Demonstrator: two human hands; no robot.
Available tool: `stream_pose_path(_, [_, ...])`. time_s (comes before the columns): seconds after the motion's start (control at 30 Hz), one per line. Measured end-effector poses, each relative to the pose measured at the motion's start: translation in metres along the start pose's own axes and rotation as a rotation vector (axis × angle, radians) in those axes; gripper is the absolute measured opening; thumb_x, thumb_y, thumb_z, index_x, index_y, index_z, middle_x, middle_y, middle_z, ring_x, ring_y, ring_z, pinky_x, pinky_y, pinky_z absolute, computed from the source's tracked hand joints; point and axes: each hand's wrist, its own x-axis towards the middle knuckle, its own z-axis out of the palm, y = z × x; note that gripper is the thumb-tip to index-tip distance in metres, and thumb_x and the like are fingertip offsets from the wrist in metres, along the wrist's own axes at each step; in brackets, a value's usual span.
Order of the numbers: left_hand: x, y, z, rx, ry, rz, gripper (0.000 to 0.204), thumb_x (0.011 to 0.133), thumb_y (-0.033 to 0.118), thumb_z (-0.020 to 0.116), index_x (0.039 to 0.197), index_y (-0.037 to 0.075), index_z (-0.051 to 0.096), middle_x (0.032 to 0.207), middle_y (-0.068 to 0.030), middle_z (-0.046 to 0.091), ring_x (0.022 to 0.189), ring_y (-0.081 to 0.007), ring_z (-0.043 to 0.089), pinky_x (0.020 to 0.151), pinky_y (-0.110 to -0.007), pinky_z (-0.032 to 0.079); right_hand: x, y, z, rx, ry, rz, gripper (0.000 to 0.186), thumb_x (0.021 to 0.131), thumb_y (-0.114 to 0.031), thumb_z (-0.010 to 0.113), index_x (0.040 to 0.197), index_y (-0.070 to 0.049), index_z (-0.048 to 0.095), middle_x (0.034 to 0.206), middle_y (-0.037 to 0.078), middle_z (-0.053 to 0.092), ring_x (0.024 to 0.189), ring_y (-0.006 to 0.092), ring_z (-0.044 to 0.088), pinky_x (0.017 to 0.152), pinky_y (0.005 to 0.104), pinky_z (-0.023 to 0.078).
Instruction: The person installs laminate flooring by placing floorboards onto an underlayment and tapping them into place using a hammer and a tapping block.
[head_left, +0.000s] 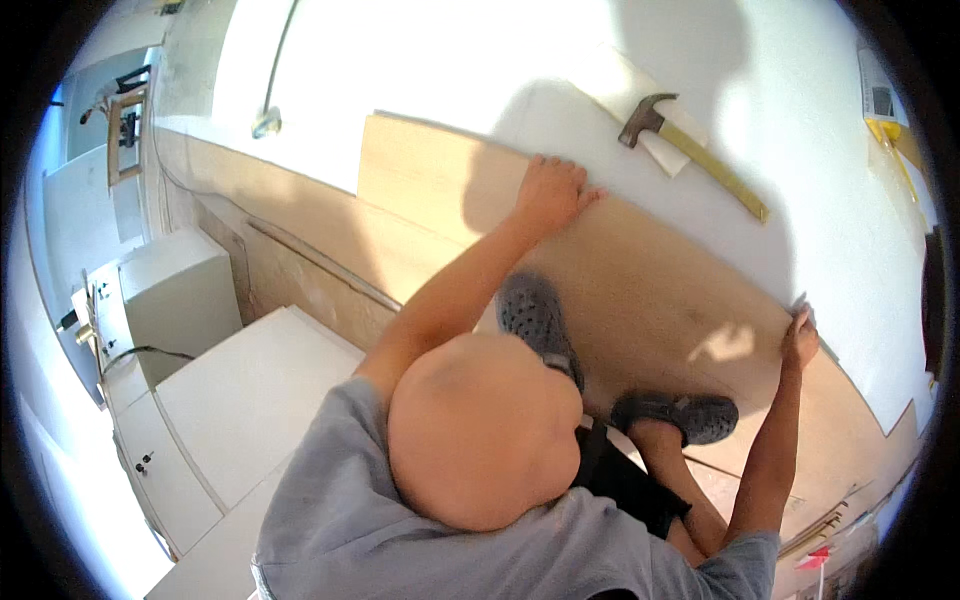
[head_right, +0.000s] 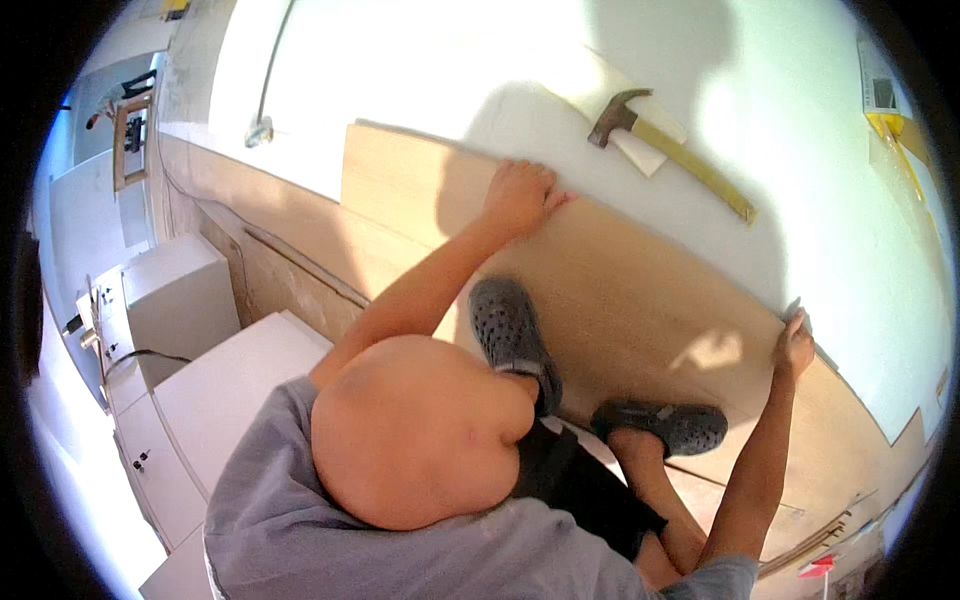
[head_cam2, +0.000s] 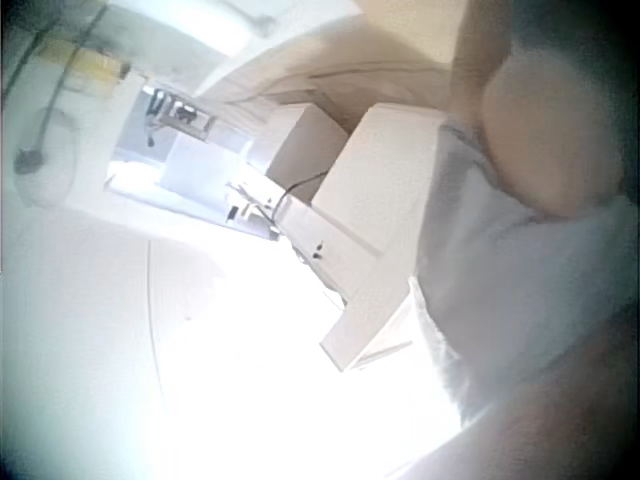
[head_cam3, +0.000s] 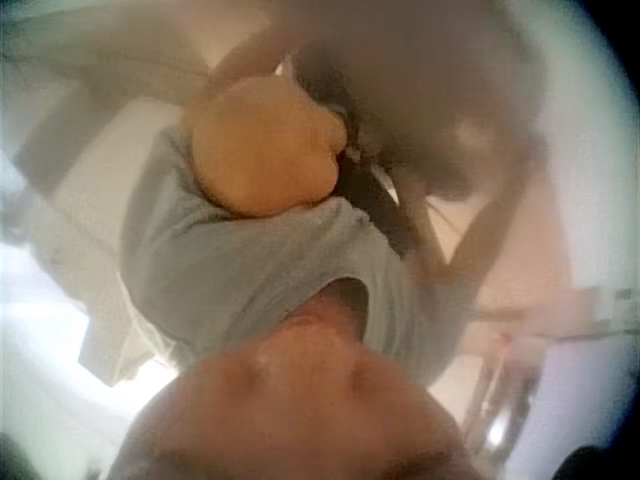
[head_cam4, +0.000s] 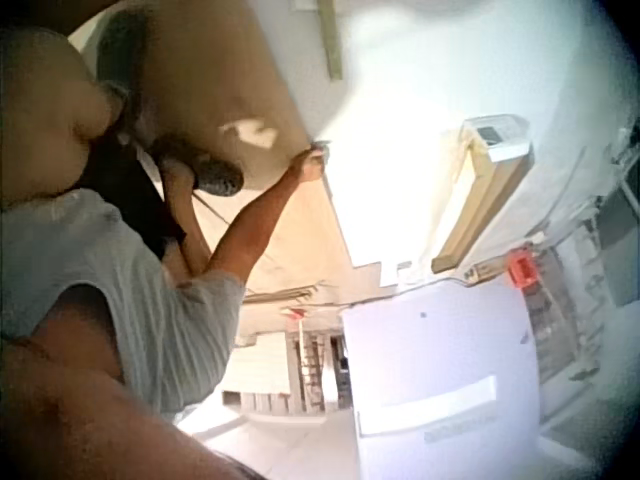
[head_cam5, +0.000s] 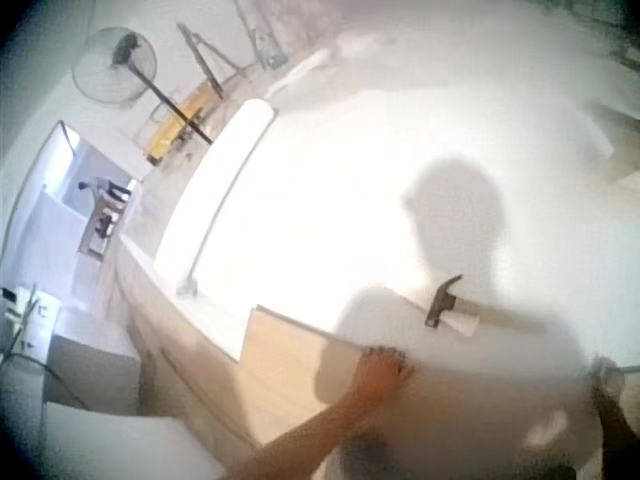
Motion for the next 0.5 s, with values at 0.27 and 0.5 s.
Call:
stream_pose_path(0.27, [-0.004,-0.02,-0.001,-0.057,-0.114,0.017,0.056,0.101,0.055,0.047,0.094,0.006,0.073,0.093,-0.0132,0.07,0.098,-0.0316,0.064,0.092,-0.048,0.042,-0.01,-0.031,-0.011,0.077,0.005,-0.088,0.068,0.106,-0.054,0.033,0.105,0.001,0.073,0.095,0.027,0.072,0.094,0.0456,0.068,0.085,0.0522,0.051])
stream_pose_path(0.5, [-0.017,-0.146,-0.058,-0.037,-0.079,-0.254,0.061,0.107,0.049,0.039,0.087,0.002,0.073,0.095,-0.0162,0.072,0.097,-0.0354,0.063,0.101,-0.051,0.041,-0.048,-0.163,0.013,0.048,-0.055,-0.485,0.049,0.108,-0.036,0.041,0.086,0.002,0.064,0.086,0.025,0.067,0.081,0.0464,0.061,0.074,0.0546,0.046])
